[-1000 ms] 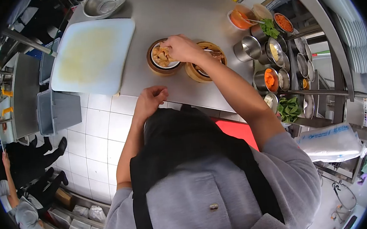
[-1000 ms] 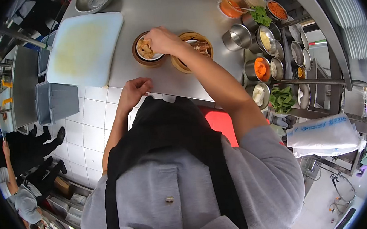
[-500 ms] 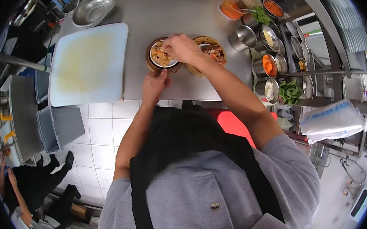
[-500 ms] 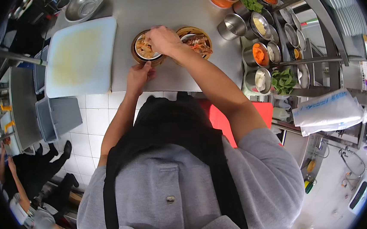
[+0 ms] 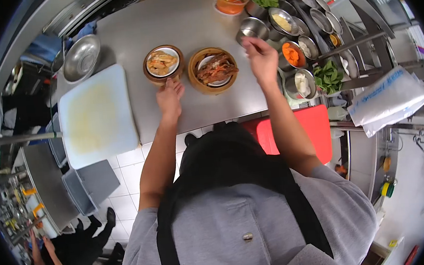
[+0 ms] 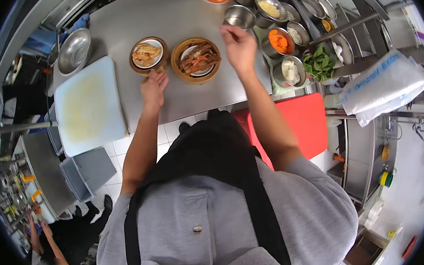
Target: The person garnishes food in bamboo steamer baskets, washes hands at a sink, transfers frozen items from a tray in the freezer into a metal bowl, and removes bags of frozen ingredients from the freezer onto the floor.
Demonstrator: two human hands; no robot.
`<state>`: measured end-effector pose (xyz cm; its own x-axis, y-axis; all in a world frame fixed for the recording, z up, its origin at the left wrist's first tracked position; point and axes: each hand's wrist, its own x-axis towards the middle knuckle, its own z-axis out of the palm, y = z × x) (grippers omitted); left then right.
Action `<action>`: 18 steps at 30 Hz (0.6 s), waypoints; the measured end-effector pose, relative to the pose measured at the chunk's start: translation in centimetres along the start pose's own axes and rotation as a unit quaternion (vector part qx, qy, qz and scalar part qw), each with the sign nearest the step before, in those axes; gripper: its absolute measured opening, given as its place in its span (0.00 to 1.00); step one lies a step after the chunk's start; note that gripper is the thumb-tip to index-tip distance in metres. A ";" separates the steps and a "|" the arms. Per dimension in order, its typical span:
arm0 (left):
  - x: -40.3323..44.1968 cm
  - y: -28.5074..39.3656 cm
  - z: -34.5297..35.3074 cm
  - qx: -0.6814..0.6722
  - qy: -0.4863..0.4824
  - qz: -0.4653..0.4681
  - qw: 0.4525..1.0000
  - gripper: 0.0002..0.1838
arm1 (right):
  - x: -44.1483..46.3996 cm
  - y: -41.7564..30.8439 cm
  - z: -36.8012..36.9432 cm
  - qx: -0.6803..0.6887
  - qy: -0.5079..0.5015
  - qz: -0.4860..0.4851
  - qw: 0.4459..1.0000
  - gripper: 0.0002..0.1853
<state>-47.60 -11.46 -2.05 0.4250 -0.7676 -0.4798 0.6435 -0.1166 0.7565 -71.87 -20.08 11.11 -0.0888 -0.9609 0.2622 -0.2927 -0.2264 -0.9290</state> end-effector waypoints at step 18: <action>0.3 -0.4 8.2 0.236 -0.035 0.041 0.970 0.14 | -10.7 9.5 -19.1 -0.031 0.182 0.187 0.965 0.12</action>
<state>-52.98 -16.87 1.12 0.4067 -0.8256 -0.3912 0.2392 -0.3170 0.9177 -91.91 -8.86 4.49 -0.5249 -0.8511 -0.0026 -0.2305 0.1451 -0.9622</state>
